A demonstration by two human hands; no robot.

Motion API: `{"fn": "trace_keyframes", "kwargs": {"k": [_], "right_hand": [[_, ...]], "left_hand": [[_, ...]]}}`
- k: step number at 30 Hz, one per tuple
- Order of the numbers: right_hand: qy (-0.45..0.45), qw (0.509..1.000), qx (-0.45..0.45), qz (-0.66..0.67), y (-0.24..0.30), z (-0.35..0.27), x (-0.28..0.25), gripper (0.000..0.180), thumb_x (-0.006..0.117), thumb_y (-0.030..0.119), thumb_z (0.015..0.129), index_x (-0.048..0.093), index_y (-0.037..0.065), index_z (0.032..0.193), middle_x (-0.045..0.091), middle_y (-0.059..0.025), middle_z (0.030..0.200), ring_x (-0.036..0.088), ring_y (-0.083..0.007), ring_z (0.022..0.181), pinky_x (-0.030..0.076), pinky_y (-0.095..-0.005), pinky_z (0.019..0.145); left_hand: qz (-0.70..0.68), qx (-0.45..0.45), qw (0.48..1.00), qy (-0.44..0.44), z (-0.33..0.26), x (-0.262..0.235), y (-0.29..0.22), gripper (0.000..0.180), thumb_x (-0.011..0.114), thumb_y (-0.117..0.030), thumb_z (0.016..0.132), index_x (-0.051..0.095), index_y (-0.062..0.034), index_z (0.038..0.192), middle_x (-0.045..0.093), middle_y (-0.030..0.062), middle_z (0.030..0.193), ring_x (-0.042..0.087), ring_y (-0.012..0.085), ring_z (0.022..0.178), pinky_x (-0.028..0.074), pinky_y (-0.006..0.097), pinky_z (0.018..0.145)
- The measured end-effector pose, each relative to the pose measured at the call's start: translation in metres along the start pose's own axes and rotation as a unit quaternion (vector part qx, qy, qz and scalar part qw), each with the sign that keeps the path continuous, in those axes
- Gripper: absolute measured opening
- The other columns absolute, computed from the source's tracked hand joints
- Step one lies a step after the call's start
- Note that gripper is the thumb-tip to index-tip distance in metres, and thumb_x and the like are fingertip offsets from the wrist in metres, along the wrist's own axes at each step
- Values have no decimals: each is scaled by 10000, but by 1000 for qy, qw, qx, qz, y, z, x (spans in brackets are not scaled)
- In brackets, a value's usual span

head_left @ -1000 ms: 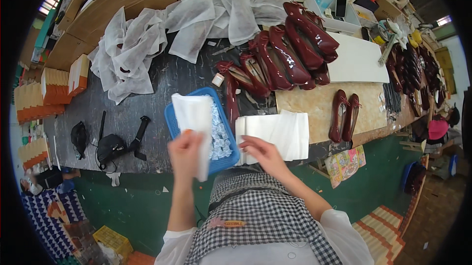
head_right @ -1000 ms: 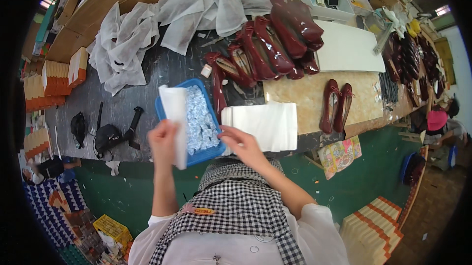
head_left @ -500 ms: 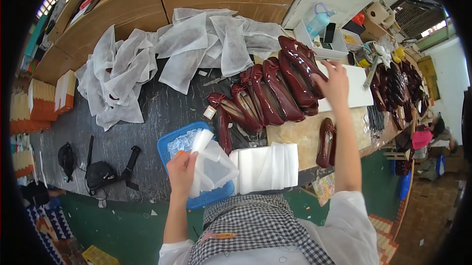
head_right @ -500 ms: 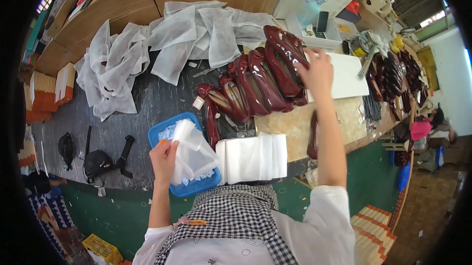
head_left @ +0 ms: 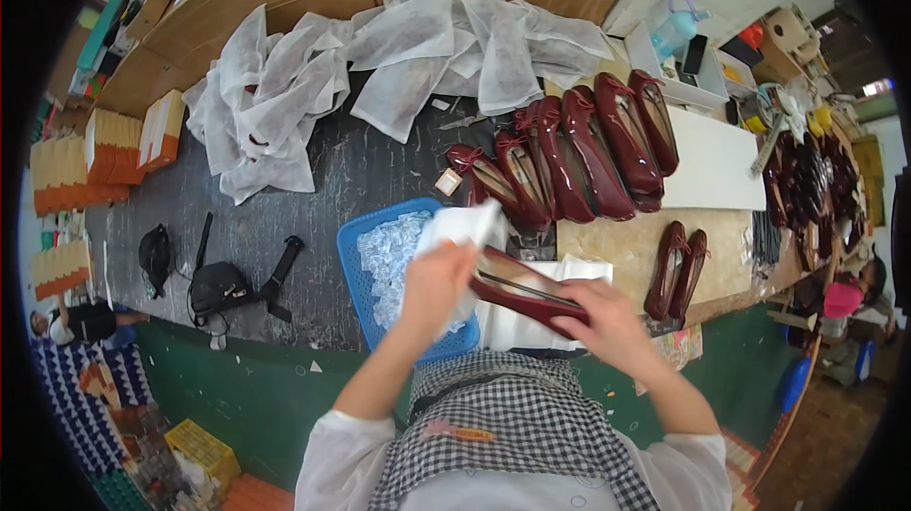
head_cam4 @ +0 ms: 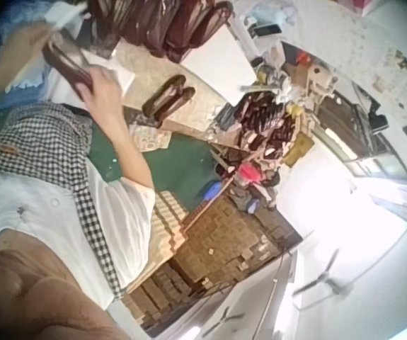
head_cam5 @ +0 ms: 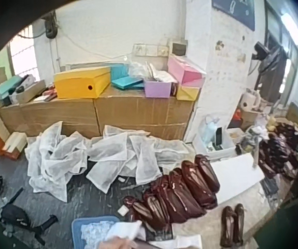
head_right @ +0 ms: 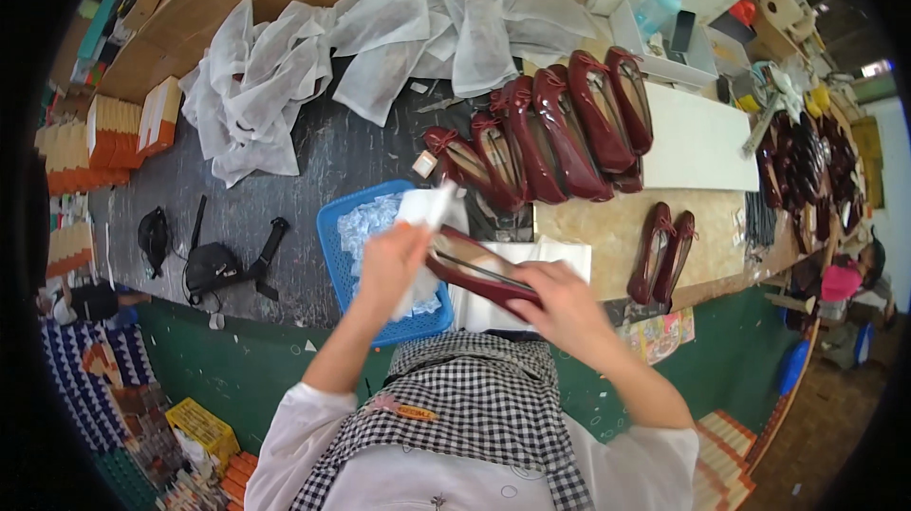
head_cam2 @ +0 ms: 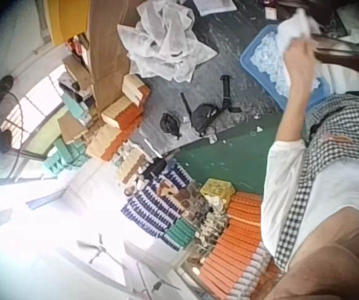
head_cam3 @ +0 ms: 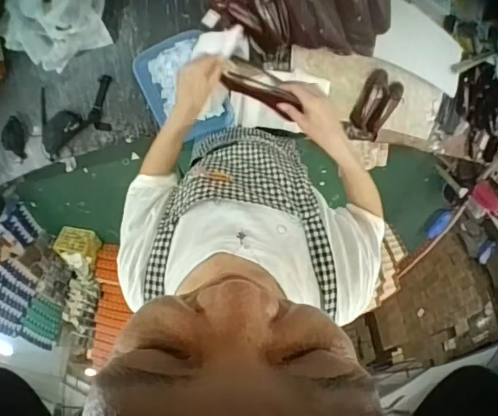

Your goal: The person wraps maroon high-heeled shoes in white tissue paper and places them into a blue plastic basket. They then move to a table, pick up pairs of maroon flats, stuff them with paper, and arrange them on the table surface.

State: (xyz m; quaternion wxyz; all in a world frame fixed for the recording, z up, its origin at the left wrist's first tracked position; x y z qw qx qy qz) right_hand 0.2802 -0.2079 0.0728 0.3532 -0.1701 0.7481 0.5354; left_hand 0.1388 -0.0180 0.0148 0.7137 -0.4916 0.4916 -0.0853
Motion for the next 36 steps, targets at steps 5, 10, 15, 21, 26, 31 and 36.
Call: {"fn": "trace_keyframes", "kwargs": {"k": [5,10,15,21,26,31,36], "right_hand": [[-53,667,190,719,-3,75,89,360,594,197,922,521,9,1220,618,-65,1087,583,-119,972,500,-286,799],[76,782,2,618,48,112,114,192,599,146,915,604,8,1048,656,-53,908,608,-106,830,506,-269,733],[8,971,-66,228,-27,88,53,110,673,113,831,672,29,902,671,-67,839,638,-157,833,488,-300,764],[-333,905,173,-203,-210,100,-129,387,578,198,872,565,32,1221,593,-202,1185,545,-360,1122,438,-421,939],[-280,946,161,-40,-223,91,-162,431,547,223,920,515,-17,1275,609,-225,1173,587,-292,1111,433,-325,940],[33,997,63,17,-38,24,-116,413,552,161,906,517,33,1297,567,-161,1278,552,-257,1175,420,-326,984],[197,978,-22,68,25,52,43,419,500,250,934,484,80,1316,619,-243,1073,600,-397,968,476,-414,863]], "left_hand": [[-81,-3,996,-24,-34,-30,-40,116,652,-30,786,622,10,681,563,73,586,528,111,517,407,286,491],[-183,-86,969,-145,-5,-66,-12,228,585,-71,882,568,44,686,489,-23,579,371,41,530,305,251,476],[-286,-234,920,-131,-15,-57,38,247,590,-149,904,625,47,756,539,-63,660,445,22,622,334,215,522],[-145,-114,980,-79,6,-48,6,144,658,-104,833,663,40,827,569,38,626,459,61,574,361,255,507],[-17,-80,996,-38,18,-33,13,151,667,-129,822,663,22,808,600,140,661,544,237,539,399,324,514],[109,-44,991,-67,15,-34,54,234,608,-211,864,644,-11,747,614,176,701,591,359,608,446,425,550],[107,-22,993,-51,-32,-38,14,181,572,-228,890,658,-79,833,610,150,712,606,325,585,469,415,529]]}}
Point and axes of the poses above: each hand's wrist, its own z-axis towards the middle knuckle, its own x-axis out of the palm, y = z × x, the point moved 3 cm from there along z, towards the middle knuckle
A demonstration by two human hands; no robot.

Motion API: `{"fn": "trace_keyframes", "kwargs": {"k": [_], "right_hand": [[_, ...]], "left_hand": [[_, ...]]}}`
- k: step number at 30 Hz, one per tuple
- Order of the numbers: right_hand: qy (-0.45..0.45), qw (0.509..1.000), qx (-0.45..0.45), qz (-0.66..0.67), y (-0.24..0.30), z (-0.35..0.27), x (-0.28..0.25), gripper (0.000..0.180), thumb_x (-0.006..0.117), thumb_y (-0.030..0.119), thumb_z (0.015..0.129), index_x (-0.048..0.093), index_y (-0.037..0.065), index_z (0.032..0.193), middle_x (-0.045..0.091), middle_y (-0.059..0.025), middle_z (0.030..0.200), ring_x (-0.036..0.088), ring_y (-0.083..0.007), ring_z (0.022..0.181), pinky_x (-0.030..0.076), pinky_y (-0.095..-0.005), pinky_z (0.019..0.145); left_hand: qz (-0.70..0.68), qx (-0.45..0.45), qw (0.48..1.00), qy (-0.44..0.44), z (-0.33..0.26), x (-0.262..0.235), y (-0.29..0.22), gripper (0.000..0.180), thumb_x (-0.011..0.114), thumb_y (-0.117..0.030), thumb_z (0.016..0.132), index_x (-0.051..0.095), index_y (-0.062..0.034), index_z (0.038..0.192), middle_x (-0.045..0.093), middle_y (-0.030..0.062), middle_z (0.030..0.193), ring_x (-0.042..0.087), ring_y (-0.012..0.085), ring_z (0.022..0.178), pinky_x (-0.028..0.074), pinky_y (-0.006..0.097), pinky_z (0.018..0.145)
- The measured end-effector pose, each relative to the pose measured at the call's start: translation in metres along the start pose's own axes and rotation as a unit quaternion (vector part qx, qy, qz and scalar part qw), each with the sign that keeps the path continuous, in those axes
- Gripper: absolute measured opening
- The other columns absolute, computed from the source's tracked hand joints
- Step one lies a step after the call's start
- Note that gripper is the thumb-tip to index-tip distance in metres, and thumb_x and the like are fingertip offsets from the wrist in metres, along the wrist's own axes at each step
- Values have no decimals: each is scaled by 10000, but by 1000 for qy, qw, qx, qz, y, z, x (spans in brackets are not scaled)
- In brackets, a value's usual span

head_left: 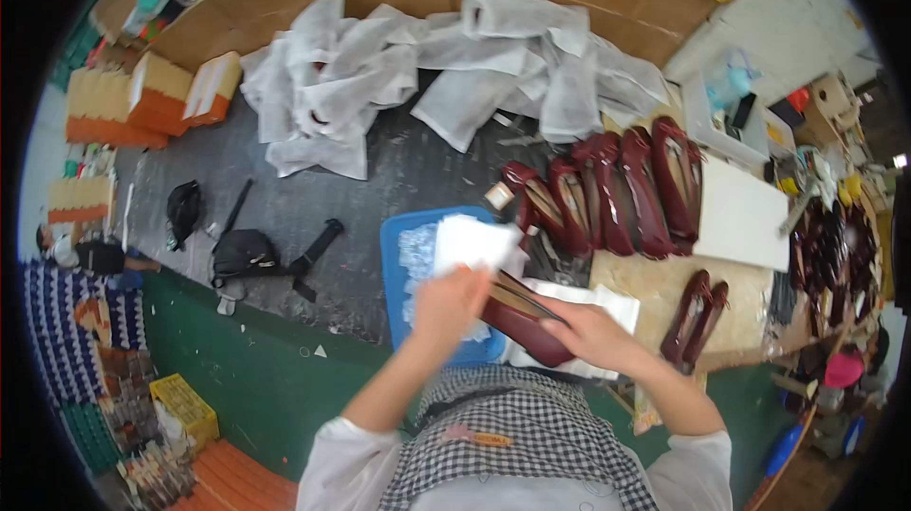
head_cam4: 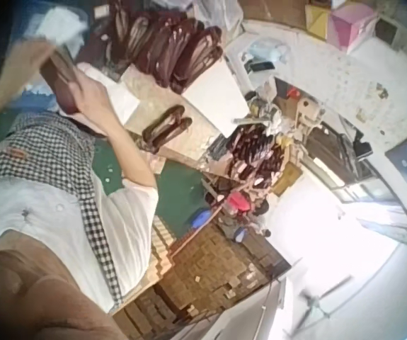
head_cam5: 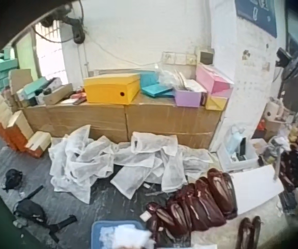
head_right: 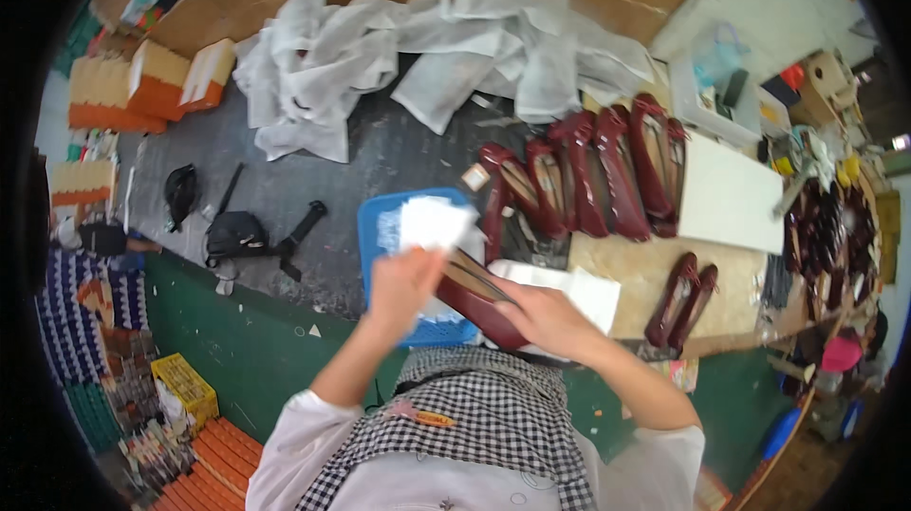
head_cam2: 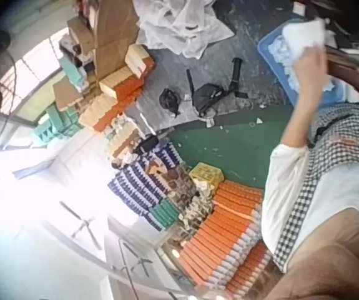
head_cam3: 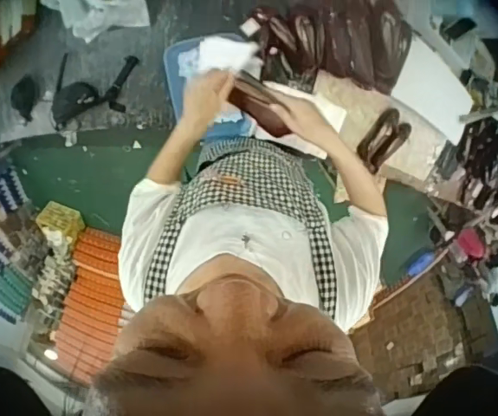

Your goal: The person wraps maroon high-heeled shoes in white tissue paper and places them into a blue plastic basket. They then move to a table, pick up pairs of maroon flats, stuff them with paper, and arrange them on the table surface.

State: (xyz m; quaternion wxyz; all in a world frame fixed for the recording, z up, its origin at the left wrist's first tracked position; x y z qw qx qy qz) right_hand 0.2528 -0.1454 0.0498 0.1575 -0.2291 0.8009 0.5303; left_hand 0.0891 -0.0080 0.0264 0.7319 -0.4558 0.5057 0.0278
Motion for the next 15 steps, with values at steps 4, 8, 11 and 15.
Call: {"fn": "trace_keyframes", "kwargs": {"k": [4,8,11,15], "right_hand": [[-65,901,-124,411,53,143,41,354,483,154,958,456,-9,1271,611,-109,1024,604,-196,918,489,-281,782],[-31,915,-181,359,131,172,66,369,643,181,869,568,43,1203,647,-40,961,587,-138,748,501,-295,677],[-56,936,-191,291,105,152,76,194,672,201,843,654,29,932,610,-39,725,526,-92,640,455,-265,600],[-169,964,-185,87,0,93,7,174,691,214,814,669,44,838,666,-98,814,629,-212,783,488,-321,706]], "left_hand": [[-118,-107,973,-169,-37,-63,7,114,624,-61,836,635,11,749,561,85,607,546,180,518,418,303,498],[-237,-189,892,-335,-40,-126,47,260,569,-82,910,531,45,687,465,-56,612,355,12,582,280,223,491],[-320,-182,883,-292,-42,-95,65,293,551,-107,930,522,29,672,465,-69,612,356,11,574,269,213,495],[-405,-225,856,-232,-32,-80,79,250,562,-121,922,608,30,728,508,-61,651,401,14,609,305,201,531]]}}
Point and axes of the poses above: each hand's wrist, its own z-axis towards the middle knuckle, its own x-axis out of the palm, y = z × x, the point moved 3 cm from there along z, towards the middle knuckle
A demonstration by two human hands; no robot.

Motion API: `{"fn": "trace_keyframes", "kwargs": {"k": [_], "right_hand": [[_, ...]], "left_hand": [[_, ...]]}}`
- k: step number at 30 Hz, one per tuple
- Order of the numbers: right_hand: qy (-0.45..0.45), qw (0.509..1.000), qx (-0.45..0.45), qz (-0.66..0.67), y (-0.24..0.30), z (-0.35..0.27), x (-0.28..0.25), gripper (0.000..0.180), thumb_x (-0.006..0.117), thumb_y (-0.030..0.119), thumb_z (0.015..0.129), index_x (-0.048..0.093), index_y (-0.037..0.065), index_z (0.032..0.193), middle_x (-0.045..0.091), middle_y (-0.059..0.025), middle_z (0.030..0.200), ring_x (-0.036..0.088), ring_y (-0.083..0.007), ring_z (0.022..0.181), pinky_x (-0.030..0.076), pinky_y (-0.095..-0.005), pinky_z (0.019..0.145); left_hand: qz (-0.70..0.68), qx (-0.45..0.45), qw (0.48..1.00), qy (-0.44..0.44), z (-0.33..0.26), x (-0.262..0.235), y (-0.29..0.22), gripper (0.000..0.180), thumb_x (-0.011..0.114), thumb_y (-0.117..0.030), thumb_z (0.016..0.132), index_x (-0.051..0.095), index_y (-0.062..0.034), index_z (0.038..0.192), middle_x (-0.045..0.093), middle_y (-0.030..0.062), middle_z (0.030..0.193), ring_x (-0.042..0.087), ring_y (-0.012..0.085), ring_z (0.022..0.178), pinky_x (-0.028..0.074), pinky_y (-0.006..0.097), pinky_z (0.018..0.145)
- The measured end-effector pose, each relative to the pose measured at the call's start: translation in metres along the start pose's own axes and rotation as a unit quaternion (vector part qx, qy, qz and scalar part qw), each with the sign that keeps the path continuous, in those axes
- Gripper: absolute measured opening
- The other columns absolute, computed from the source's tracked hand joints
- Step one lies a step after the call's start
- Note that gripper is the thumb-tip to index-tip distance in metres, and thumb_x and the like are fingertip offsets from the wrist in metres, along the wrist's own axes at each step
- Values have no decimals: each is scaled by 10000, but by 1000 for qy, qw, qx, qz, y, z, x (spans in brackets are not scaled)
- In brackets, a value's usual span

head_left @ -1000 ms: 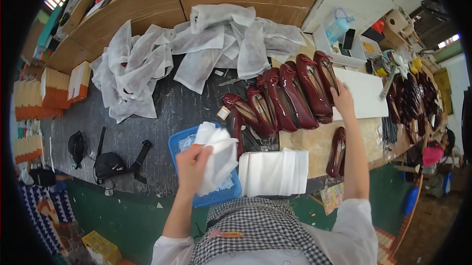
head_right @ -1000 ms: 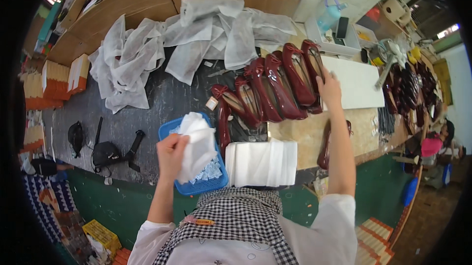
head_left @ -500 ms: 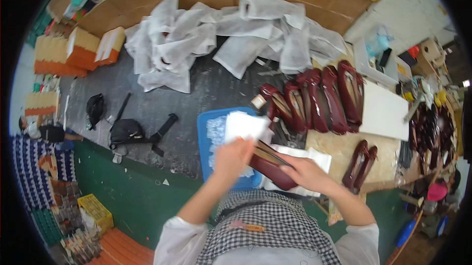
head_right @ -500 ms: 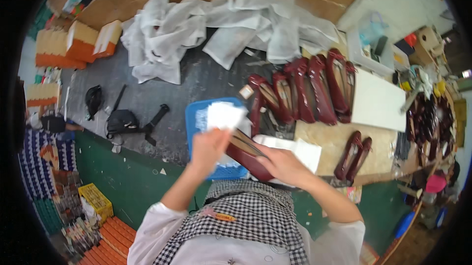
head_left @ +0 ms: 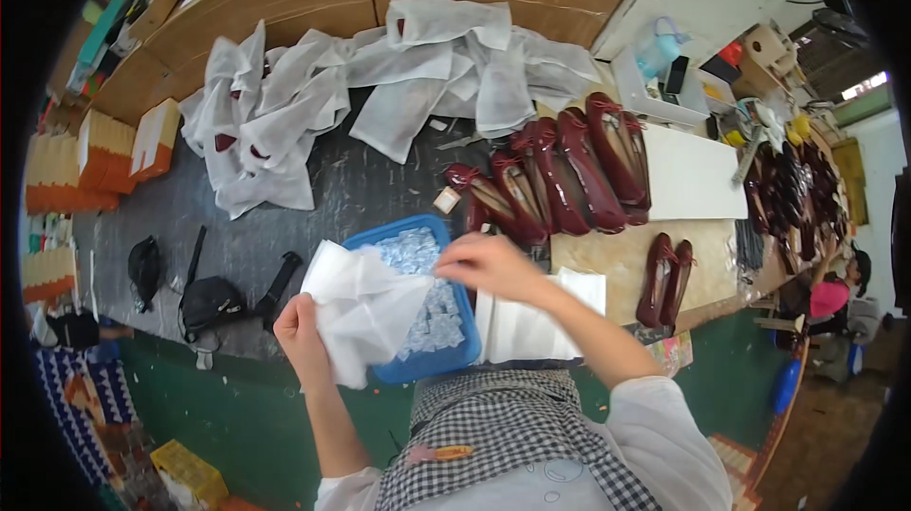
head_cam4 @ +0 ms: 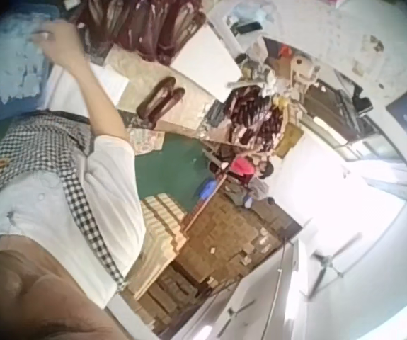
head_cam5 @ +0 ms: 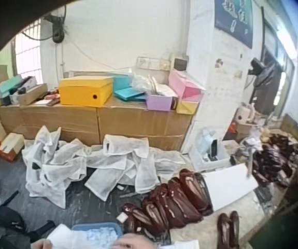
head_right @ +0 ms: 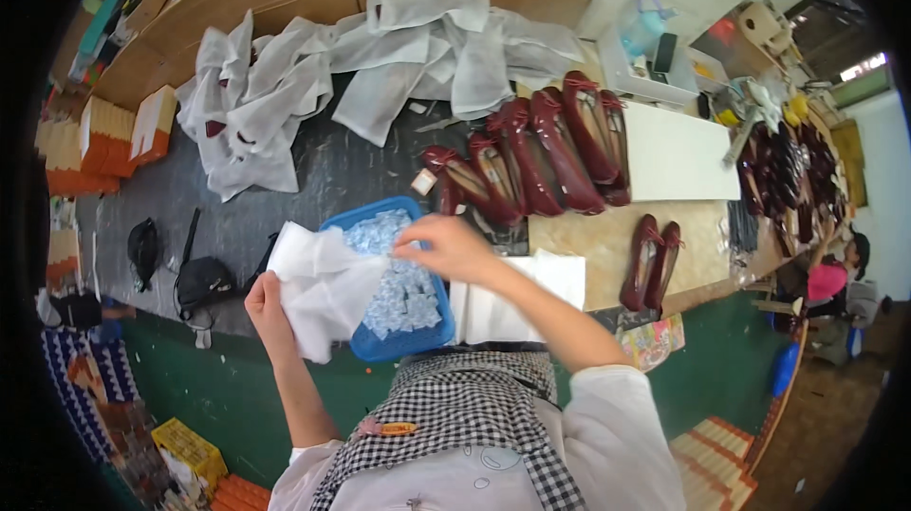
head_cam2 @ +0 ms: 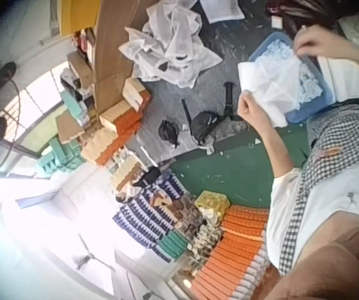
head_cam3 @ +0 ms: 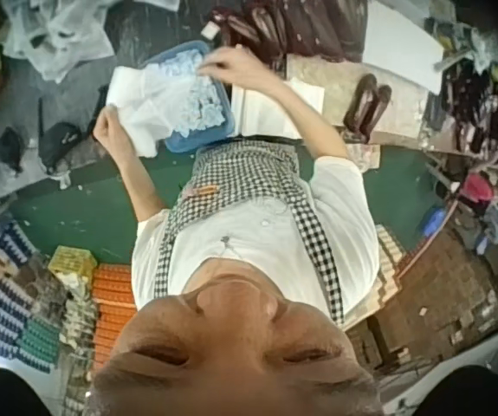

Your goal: The person wraps maroon high-heeled shoes in white tissue paper and places them into a blue plastic basket. They then move to a table, pick up pairs of maroon flats, stuff them with paper, and arrange them on the table surface.

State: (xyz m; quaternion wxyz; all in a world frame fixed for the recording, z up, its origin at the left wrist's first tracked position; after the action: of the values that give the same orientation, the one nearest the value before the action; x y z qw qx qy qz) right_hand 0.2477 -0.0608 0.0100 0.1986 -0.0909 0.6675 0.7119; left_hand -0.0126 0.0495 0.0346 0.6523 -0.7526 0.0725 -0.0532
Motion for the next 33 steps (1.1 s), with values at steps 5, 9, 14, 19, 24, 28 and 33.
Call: {"fn": "trace_keyframes", "kwargs": {"k": [5,9,14,19,24,28,33], "right_hand": [[-288,780,191,-522,-86,-87,-210,653,731,219,737,474,103,1325,641,-208,990,600,-370,936,479,-449,835],[-277,907,242,-203,-86,-102,-234,608,664,111,806,442,82,1371,643,-199,1081,640,-299,940,491,-381,839],[110,975,138,-138,55,-95,-140,593,637,80,802,446,43,1362,601,-194,1190,558,-256,1107,423,-371,944],[163,965,186,87,11,-40,2,614,607,196,887,346,-1,1406,611,-143,1170,555,-181,1100,442,-344,940],[-22,928,14,373,55,85,87,360,596,148,902,514,-16,1212,634,-94,1076,606,-163,962,476,-276,864],[177,941,111,267,78,59,102,160,628,132,873,629,0,964,674,-63,904,613,-141,924,483,-276,822],[-97,991,-31,-88,-2,-13,-10,106,696,113,765,656,69,853,661,-106,805,633,-240,826,490,-370,742]], "left_hand": [[199,76,969,122,-1,37,8,131,626,-67,843,635,57,801,567,37,639,471,80,584,368,261,537],[329,151,914,184,4,91,12,115,647,-85,811,673,15,860,583,171,673,535,264,546,409,339,547],[437,221,859,147,21,82,42,183,599,-203,863,683,-44,831,615,182,724,608,358,660,469,430,588],[381,239,879,159,-41,81,-3,109,627,-125,850,690,-69,920,567,114,645,576,275,536,445,355,487],[269,184,943,-70,-32,17,-58,273,586,-67,887,488,37,654,397,-10,556,339,55,532,255,269,460],[145,122,980,-67,-20,1,-29,283,568,-112,923,517,41,690,454,-67,630,358,28,600,269,225,500],[56,15,998,-21,-7,7,6,216,580,-111,907,610,64,784,511,-62,674,428,25,635,325,206,548]]}}
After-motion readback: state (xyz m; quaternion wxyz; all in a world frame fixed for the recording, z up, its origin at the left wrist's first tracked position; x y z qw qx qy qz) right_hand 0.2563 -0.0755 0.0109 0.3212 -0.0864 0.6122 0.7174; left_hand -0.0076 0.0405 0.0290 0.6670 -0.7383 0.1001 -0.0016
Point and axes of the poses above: each hand's wrist, its own z-axis towards the middle knuckle, its own x-axis out of the palm, y = z × x, the point moved 3 cm from there along z, towards the middle knuckle
